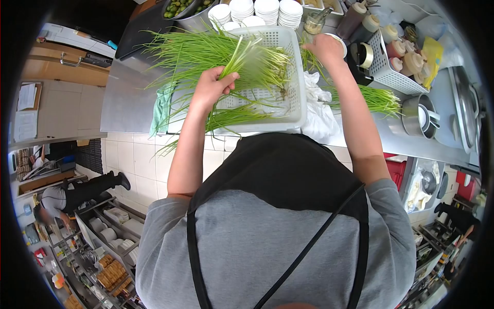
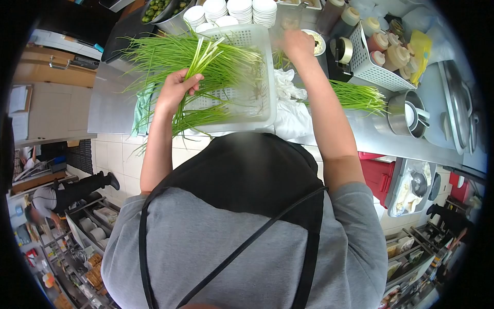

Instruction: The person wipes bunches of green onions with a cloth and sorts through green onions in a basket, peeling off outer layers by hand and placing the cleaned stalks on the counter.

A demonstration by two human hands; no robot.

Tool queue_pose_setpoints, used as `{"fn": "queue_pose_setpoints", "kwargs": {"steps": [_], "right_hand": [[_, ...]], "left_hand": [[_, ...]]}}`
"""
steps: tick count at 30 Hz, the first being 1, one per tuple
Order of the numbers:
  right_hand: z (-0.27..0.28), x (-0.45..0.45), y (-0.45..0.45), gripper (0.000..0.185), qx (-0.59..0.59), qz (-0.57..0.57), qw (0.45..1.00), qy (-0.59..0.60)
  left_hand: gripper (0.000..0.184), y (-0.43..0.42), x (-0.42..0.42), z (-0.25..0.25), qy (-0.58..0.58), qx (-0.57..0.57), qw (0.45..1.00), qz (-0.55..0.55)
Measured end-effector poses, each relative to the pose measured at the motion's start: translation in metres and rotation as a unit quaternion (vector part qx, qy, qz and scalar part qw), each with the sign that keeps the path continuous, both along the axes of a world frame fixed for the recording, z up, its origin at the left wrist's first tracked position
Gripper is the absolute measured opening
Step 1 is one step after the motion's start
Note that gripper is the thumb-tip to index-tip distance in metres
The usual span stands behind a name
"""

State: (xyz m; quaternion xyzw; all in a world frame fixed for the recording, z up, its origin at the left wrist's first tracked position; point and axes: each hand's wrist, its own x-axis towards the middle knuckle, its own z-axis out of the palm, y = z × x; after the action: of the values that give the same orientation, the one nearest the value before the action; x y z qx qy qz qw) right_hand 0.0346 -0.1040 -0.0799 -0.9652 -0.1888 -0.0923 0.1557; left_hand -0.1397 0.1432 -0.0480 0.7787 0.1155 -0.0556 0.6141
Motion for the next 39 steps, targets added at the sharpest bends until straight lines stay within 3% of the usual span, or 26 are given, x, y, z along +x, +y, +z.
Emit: {"fn": "queue_pose_setpoints", "kwargs": {"steps": [1, 2, 4, 6, 8, 9, 11, 15, 17, 21, 24, 31, 33, 39], "right_hand": [[0.0, 0.004, -0.002, 0.015, -0.135, -0.023, 0.99, 0.047], [-0.014, 0.003, 0.002, 0.011, -0.119, -0.025, 0.992, 0.019], [-0.03, -0.016, 0.023, 0.013, 0.011, 0.048, 0.994, 0.096], [-0.039, -0.052, 0.049, 0.019, -0.004, 0.225, 0.957, 0.182], [-0.036, -0.086, 0.068, 0.019, -0.076, 0.309, 0.923, 0.216], [-0.043, -0.094, 0.072, 0.019, -0.074, 0.31, 0.923, 0.215], [-0.064, -0.104, 0.078, 0.015, -0.116, 0.338, 0.929, 0.099], [-0.067, -0.097, 0.077, 0.011, -0.109, 0.311, 0.935, 0.132], [-0.051, -0.085, 0.066, 0.01, 0.068, 0.311, 0.913, 0.254], [-0.017, -0.067, 0.049, 0.012, 0.114, 0.311, 0.874, 0.357], [-0.016, -0.055, 0.039, 0.018, 0.22, 0.29, 0.829, 0.425], [-0.004, -0.057, 0.04, 0.016, 0.248, 0.21, 0.851, 0.412], [0.002, -0.064, 0.043, 0.015, 0.332, 0.18, 0.806, 0.456], [0.003, -0.08, 0.053, 0.016, 0.459, 0.166, 0.747, 0.452]], "left_hand": [[0.013, 0.001, 0.0, 0.001, -0.001, -0.011, 1.0, 0.007], [0.013, 0.001, 0.001, 0.002, -0.002, -0.01, 1.0, 0.006], [0.013, 0.0, 0.0, 0.004, -0.005, -0.018, 1.0, 0.007], [0.013, -0.002, 0.002, 0.002, -0.004, -0.017, 1.0, -0.001], [0.013, -0.005, 0.004, 0.001, -0.004, -0.015, 1.0, -0.01], [0.013, -0.006, 0.004, 0.001, -0.003, -0.017, 1.0, -0.014], [0.013, -0.006, 0.003, 0.002, -0.001, -0.018, 1.0, -0.017], [0.015, -0.005, 0.0, 0.005, 0.022, -0.038, 0.999, -0.004], [0.016, -0.005, -0.001, 0.004, 0.024, -0.039, 0.999, 0.007], [0.018, -0.001, 0.001, -0.001, -0.018, -0.013, 1.0, 0.014], [0.018, -0.002, 0.003, 0.0, -0.039, 0.013, 0.999, 0.015], [0.016, -0.011, 0.004, 0.005, -0.073, 0.103, 0.992, 0.022], [0.016, -0.021, 0.003, 0.009, -0.059, 0.117, 0.991, 0.017], [0.018, -0.036, 0.005, -0.001, -0.085, 0.124, 0.989, 0.01]]}}
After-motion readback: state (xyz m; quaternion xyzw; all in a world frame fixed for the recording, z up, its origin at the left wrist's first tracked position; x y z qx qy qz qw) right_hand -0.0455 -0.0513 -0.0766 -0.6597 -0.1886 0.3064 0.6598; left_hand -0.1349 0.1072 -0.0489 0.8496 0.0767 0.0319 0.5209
